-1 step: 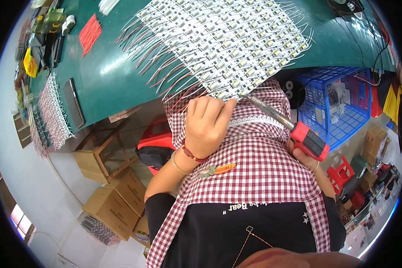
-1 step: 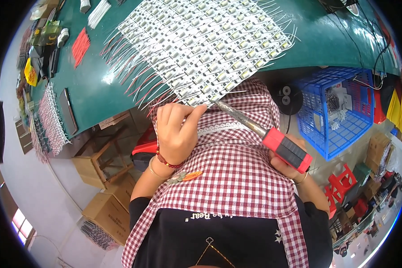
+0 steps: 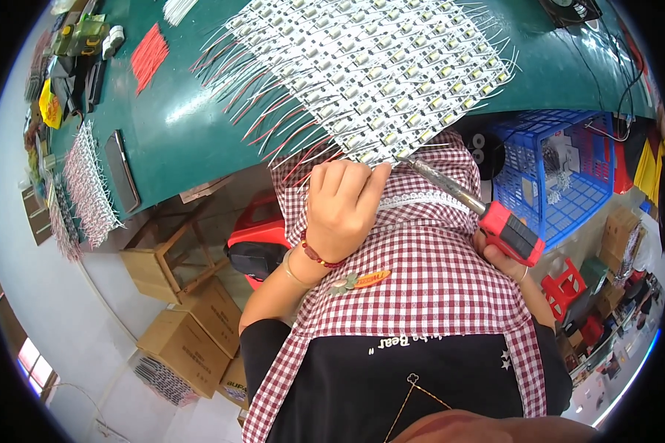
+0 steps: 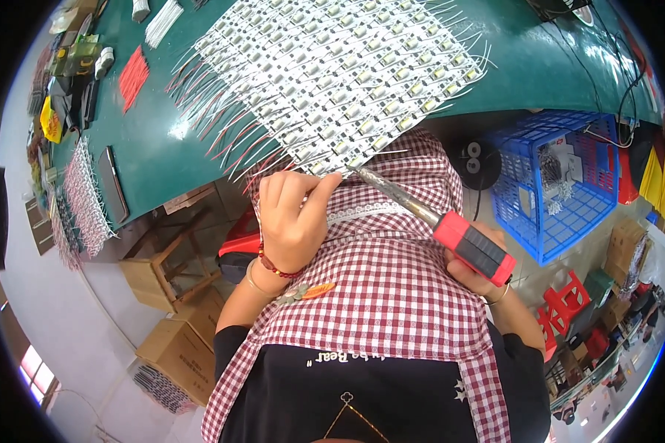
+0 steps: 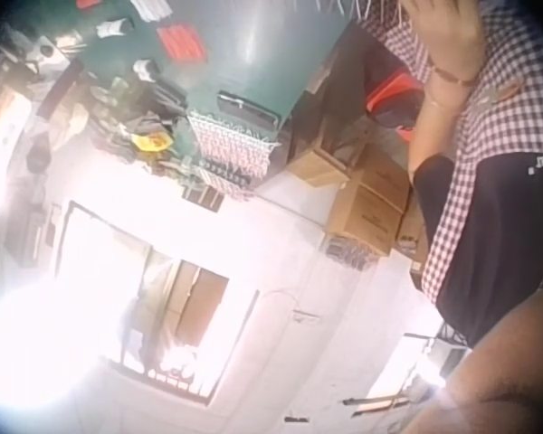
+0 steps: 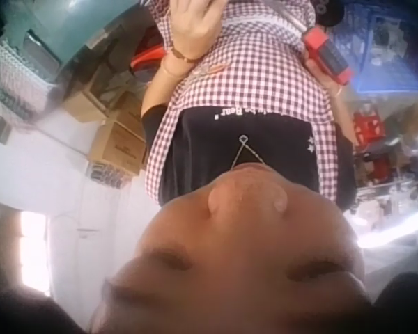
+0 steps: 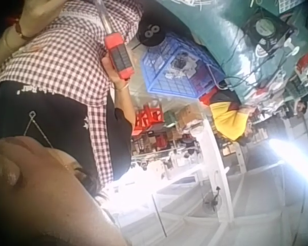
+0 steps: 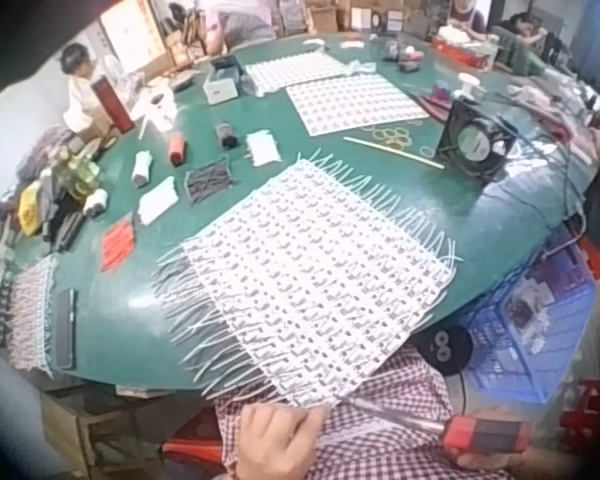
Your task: The person solders electrical wires onto an LED light sheet component using a soldering iron and solder wire.
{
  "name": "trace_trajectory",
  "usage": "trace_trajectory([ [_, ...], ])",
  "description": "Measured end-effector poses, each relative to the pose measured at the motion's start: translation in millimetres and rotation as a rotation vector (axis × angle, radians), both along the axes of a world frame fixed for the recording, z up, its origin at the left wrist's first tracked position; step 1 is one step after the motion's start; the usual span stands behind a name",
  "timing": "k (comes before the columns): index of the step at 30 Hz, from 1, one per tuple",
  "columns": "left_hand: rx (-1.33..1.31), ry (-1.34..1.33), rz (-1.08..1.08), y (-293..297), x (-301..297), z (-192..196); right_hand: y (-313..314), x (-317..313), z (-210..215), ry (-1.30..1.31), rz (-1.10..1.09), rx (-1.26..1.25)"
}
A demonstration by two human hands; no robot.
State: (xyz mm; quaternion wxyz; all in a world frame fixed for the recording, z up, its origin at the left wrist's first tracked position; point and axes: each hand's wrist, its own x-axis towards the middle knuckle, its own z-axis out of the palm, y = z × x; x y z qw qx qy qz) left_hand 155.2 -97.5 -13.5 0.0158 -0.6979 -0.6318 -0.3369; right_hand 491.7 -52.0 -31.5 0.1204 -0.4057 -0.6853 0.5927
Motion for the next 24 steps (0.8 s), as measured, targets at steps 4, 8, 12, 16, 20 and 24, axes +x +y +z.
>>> trace_trajectory([
  [4, -0.024, 0.033, 0.007, -2, 0, -1, -1, -4, 4, 0.007, -0.001, -0.026],
  [8, -0.015, 0.029, -0.002, -3, 1, -2, 5, -14, 7, 0.064, -0.002, 0.037],
  [12, -0.031, 0.018, -0.006, -1, 1, 0, 8, -23, 18, 0.053, -0.010, 0.124],
  [16, -0.028, 0.015, 0.010, -1, 2, -1, 8, -30, 21, 0.071, -0.038, 0.140],
  [20, -0.027, 0.026, 0.016, -1, 2, 1, 6, -18, 17, 0.116, -0.039, 0.006],
  [24, -0.032, 0.053, 0.031, -2, 2, 2, 3, -7, 8, 0.039, -0.022, -0.010],
])
